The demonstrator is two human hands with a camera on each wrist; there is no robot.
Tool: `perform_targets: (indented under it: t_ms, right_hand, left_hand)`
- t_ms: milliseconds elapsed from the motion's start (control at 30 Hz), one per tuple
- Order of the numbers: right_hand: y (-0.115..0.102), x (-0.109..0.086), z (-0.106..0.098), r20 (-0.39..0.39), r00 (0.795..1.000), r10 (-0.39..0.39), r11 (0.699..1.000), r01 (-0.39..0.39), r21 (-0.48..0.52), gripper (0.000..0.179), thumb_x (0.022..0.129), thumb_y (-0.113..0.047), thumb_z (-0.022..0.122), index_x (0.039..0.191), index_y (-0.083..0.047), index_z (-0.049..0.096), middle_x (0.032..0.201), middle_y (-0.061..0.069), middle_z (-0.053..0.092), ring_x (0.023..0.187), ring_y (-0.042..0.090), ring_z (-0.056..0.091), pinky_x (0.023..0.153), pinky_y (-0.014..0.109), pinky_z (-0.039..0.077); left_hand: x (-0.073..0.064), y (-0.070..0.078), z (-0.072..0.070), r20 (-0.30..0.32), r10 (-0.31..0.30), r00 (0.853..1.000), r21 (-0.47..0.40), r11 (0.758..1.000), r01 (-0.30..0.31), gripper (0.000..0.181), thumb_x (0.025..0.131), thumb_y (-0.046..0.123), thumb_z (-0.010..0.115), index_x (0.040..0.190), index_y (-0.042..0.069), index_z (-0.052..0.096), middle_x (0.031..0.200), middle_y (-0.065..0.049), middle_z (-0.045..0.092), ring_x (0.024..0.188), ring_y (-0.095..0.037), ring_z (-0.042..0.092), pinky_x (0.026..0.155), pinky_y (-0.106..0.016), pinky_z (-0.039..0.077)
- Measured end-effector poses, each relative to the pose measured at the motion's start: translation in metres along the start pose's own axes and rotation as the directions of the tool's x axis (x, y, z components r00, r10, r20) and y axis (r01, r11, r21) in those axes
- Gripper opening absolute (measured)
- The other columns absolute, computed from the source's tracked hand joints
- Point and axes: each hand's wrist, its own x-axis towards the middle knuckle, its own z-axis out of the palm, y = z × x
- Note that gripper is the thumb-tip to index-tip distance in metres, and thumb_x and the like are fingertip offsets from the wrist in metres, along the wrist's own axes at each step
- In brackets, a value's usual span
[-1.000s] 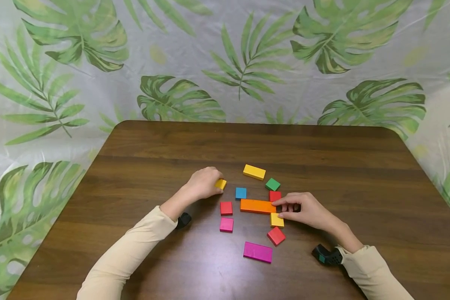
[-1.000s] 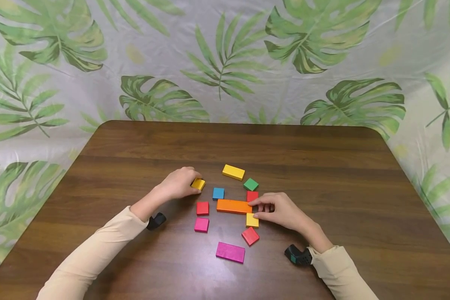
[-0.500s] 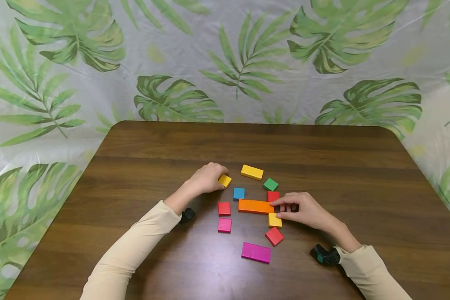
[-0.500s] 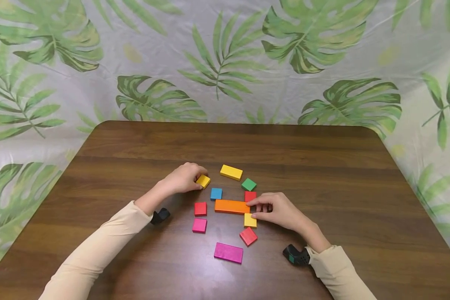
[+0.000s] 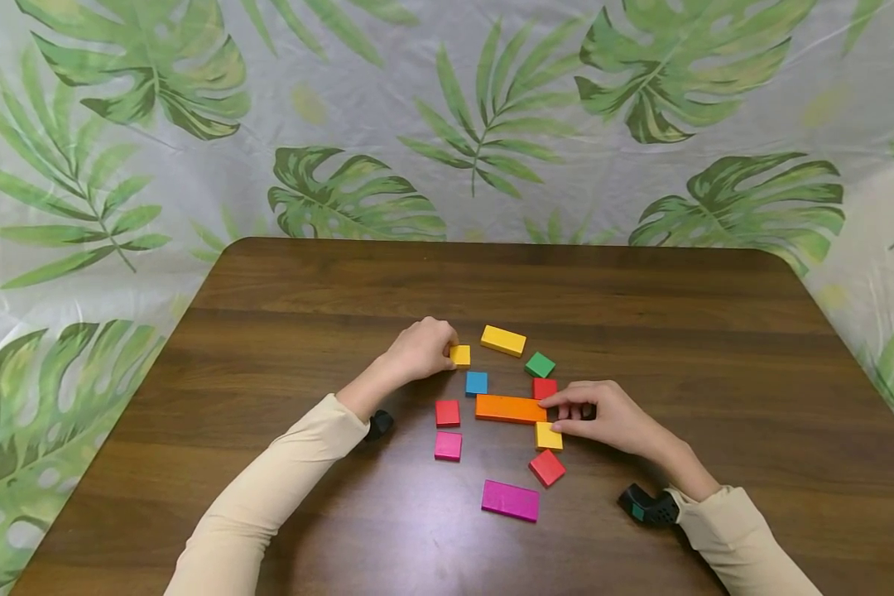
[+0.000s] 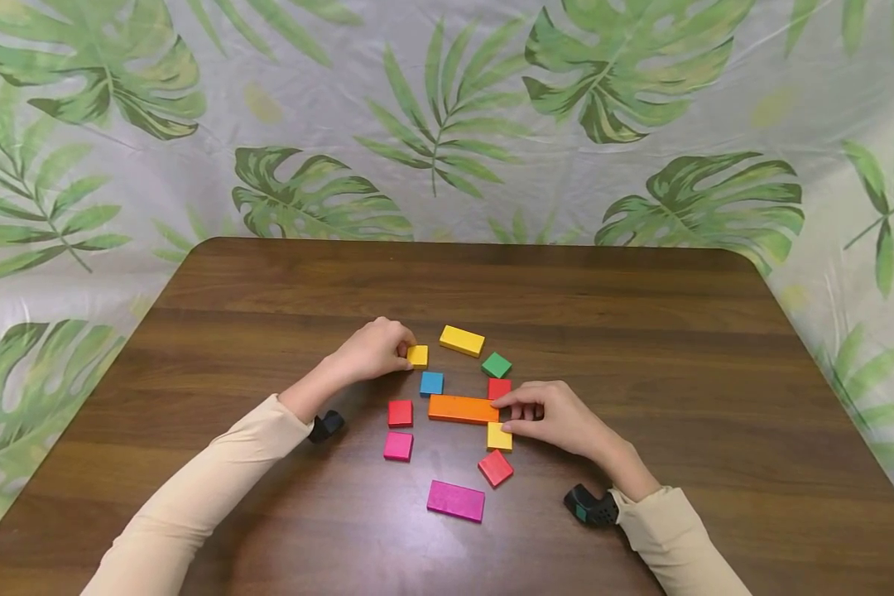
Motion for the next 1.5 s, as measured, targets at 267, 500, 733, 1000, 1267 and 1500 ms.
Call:
perform_targets:
  t_ms: [267, 500, 733, 1000, 1267, 1500]
  right_hand:
    - [0.003, -0.001, 0.0, -0.01, 1.0, -0.023, 1.0, 0.023, 0.006, 0.026, 0.079, -0.025, 0.072, 0.104, -0.017, 0.07, 0.073, -0.008, 0.055, 0.063, 0.0, 0.046, 0.056, 0.017, 0.042]
    - [0.004, -0.001, 0.001, -0.022, 0.999, -0.037, 0.999, 0.037, 0.003, 0.025, 0.078, -0.022, 0.072, 0.103, -0.019, 0.07, 0.071, -0.01, 0.054, 0.062, 0.0, 0.046, 0.055, 0.017, 0.042]
    - [0.003, 0.0, 0.0, -0.003, 1.0, 0.001, 1.0, -0.001, 0.009, 0.028, 0.078, -0.029, 0.072, 0.104, -0.019, 0.07, 0.073, -0.008, 0.055, 0.063, 0.0, 0.047, 0.056, 0.017, 0.041]
    - [0.003, -0.002, -0.001, 0.004, 1.0, 0.007, 1.0, -0.007, 0.017, 0.027, 0.079, -0.027, 0.072, 0.104, -0.018, 0.07, 0.074, -0.008, 0.056, 0.063, 0.0, 0.047, 0.056, 0.017, 0.042]
    - [0.003, -0.001, -0.001, 0.008, 1.0, 0.012, 1.0, -0.013, 0.019, 0.027, 0.079, -0.028, 0.071, 0.104, -0.018, 0.07, 0.074, -0.007, 0.055, 0.063, 0.001, 0.047, 0.056, 0.017, 0.042]
    - [0.001, -0.001, -0.001, 0.009, 1.0, 0.017, 1.0, -0.018, 0.025, 0.028, 0.079, -0.029, 0.071, 0.105, -0.018, 0.07, 0.074, -0.007, 0.056, 0.063, 0.001, 0.047, 0.057, 0.017, 0.042]
  left_hand:
    - [0.008, 0.006, 0.003, 0.015, 0.033, 0.999, 0.005, 0.999, -0.034, 0.008, 0.08, 0.012, 0.069, 0.076, 0.007, 0.065, 0.059, 0.002, 0.043, 0.058, -0.012, 0.042, 0.052, -0.021, 0.031]
    - [0.012, 0.01, 0.002, 0.04, 0.088, 0.995, 0.016, 0.996, -0.088, 0.01, 0.08, 0.009, 0.069, 0.089, 0.005, 0.067, 0.062, 0.001, 0.042, 0.062, -0.013, 0.041, 0.056, -0.02, 0.032]
    - [0.014, 0.013, 0.003, 0.05, 0.107, 0.993, 0.023, 0.994, -0.108, 0.017, 0.081, 0.006, 0.067, 0.099, 0.006, 0.067, 0.067, -0.001, 0.046, 0.067, -0.014, 0.044, 0.059, -0.021, 0.034]
    - [0.015, 0.017, 0.004, 0.053, 0.101, 0.993, 0.028, 0.994, -0.102, 0.024, 0.083, 0.002, 0.063, 0.106, 0.006, 0.067, 0.073, -0.004, 0.053, 0.069, -0.015, 0.046, 0.06, -0.022, 0.036]
    - [0.015, 0.018, 0.004, 0.055, 0.113, 0.992, 0.041, 0.992, -0.115, 0.029, 0.083, -0.001, 0.061, 0.109, 0.008, 0.068, 0.075, -0.005, 0.055, 0.07, -0.016, 0.044, 0.06, -0.022, 0.034]
    - [0.016, 0.018, 0.006, 0.047, 0.14, 0.989, 0.036, 0.989, -0.141, 0.027, 0.083, -0.002, 0.058, 0.106, 0.007, 0.068, 0.074, -0.005, 0.053, 0.07, -0.015, 0.043, 0.062, -0.023, 0.034]
